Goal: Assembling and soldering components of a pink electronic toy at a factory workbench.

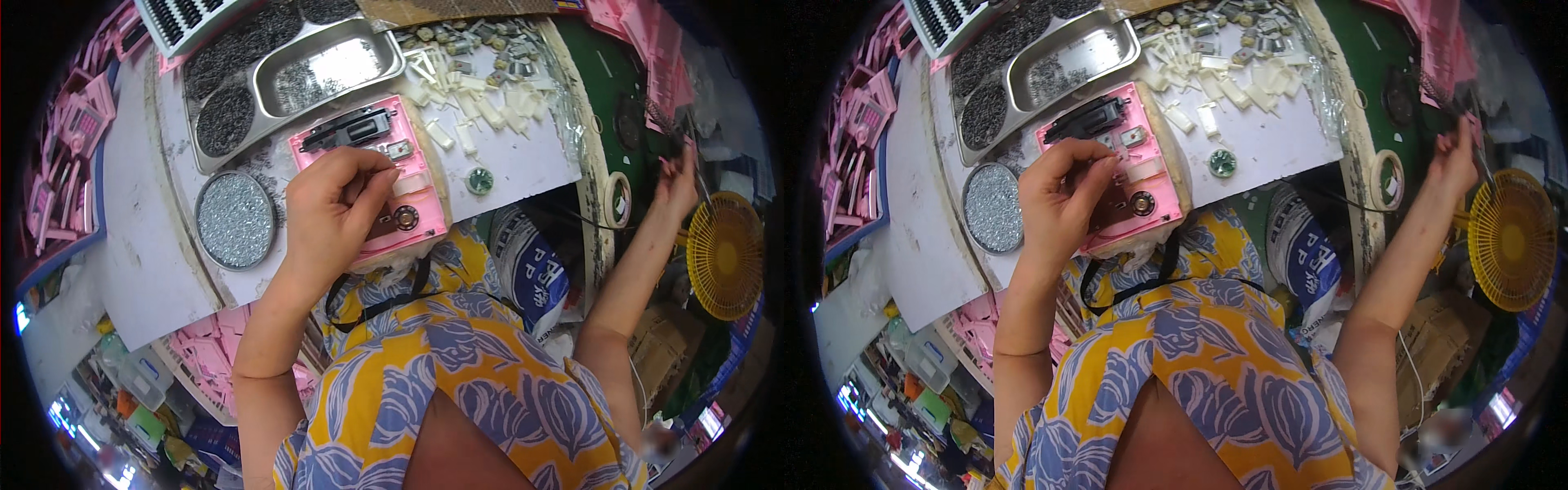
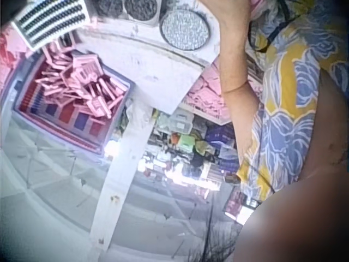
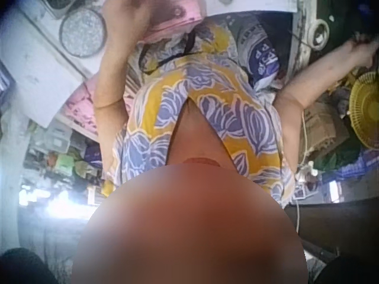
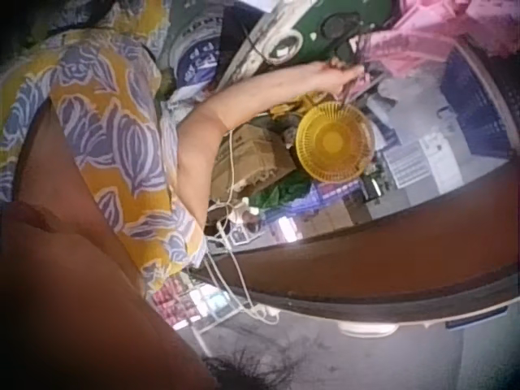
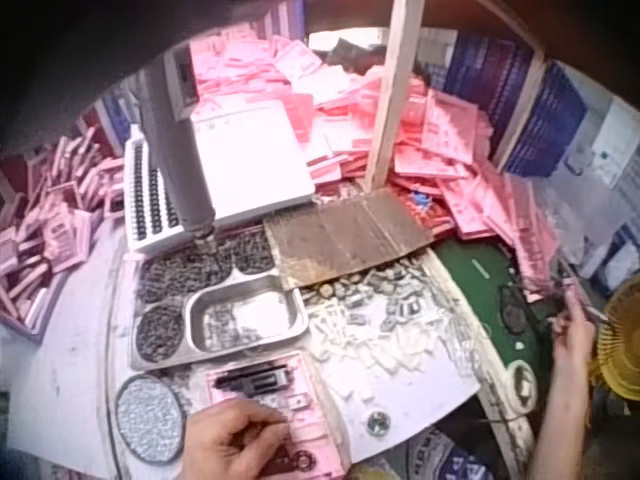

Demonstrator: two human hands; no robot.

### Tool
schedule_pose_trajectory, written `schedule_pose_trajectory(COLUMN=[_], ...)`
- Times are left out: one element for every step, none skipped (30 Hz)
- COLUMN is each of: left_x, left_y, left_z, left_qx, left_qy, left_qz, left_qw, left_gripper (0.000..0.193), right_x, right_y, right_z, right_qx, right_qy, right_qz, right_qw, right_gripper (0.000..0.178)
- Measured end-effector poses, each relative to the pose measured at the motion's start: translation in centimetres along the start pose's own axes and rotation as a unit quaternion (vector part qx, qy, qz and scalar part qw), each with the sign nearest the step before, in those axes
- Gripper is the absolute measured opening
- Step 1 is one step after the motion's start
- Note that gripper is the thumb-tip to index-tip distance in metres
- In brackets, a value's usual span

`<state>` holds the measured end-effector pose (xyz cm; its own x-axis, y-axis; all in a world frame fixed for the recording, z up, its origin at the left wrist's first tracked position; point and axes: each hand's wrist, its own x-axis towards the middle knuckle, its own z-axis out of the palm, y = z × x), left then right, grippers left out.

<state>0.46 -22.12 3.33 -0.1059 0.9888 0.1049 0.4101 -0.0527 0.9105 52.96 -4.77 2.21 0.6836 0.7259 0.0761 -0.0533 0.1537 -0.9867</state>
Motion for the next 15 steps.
schedule_pose_trajectory(left_x=[0.1,0.2,0.3,0.4,0.6,0.7,1.0,1.0,1.2,1.3,1.4,1.2,1.3,1.5,1.4], left_y=[-0.2,-0.4,-0.7,-0.9,-1.1,-1.3,-1.4,-2.0,-2.1,-2.0,-2.0,-1.9,-1.7,-1.5,-1.6], left_z=[-0.1,-0.2,-0.3,-0.2,0.1,0.5,0.8,1.4,1.8,2.0,2.1,2.1,2.2,2.2,2.2], left_qx=[0.031,0.062,0.086,0.115,0.145,0.173,0.200,0.213,0.218,0.221,0.226,0.239,0.244,0.249,0.249], left_qy=[0.010,0.019,0.027,0.043,0.060,0.073,0.084,0.087,0.083,0.083,0.083,0.084,0.079,0.076,0.078], left_qz=[0.023,0.047,0.072,0.088,0.103,0.121,0.138,0.137,0.135,0.130,0.124,0.118,0.115,0.112,0.111], left_qw=[0.999,0.997,0.993,0.989,0.982,0.975,0.966,0.964,0.963,0.963,0.963,0.960,0.960,0.959,0.959], left_gripper=[0.008,0.009,0.009,0.010,0.011,0.012,0.013,0.013,0.013,0.012,0.012,0.013,0.013,0.014,0.014], right_x=[-1.0,-2.7,-1.2,-0.7,-2.2,-3.4,-4.4,-7.7,-11.9,-14.3,-16.6,-19.4,-22.1,-23.7,-25.0], right_y=[-0.9,-1.6,-2.0,-2.3,-3.7,-3.8,-3.8,-4.1,-4.6,-3.4,-2.1,-1.3,-1.1,-1.1,-1.0], right_z=[0.6,0.9,-2.5,-4.9,-5.5,-6.3,-6.4,-3.4,0.2,1.5,2.5,4.5,6.2,7.2,8.1], right_qx=[-0.004,0.024,0.037,0.146,0.169,0.203,0.235,0.204,0.171,0.123,0.076,0.049,0.015,-0.024,-0.061], right_qy=[0.018,0.097,0.074,0.043,-0.019,-0.067,-0.113,-0.115,-0.114,-0.166,-0.218,-0.287,-0.348,-0.398,-0.450], right_qz=[-0.030,-0.064,-0.071,-0.028,-0.019,0.009,0.036,0.046,0.053,0.030,0.010,0.001,-0.013,-0.003,0.009], right_qw=[0.999,0.993,0.994,0.988,0.985,0.977,0.965,0.971,0.977,0.978,0.973,0.957,0.937,0.917,0.891], right_gripper=[0.017,0.018,0.017,0.026,0.033,0.029,0.025,0.021,0.020,0.019,0.021,0.020,0.019,0.020,0.022])
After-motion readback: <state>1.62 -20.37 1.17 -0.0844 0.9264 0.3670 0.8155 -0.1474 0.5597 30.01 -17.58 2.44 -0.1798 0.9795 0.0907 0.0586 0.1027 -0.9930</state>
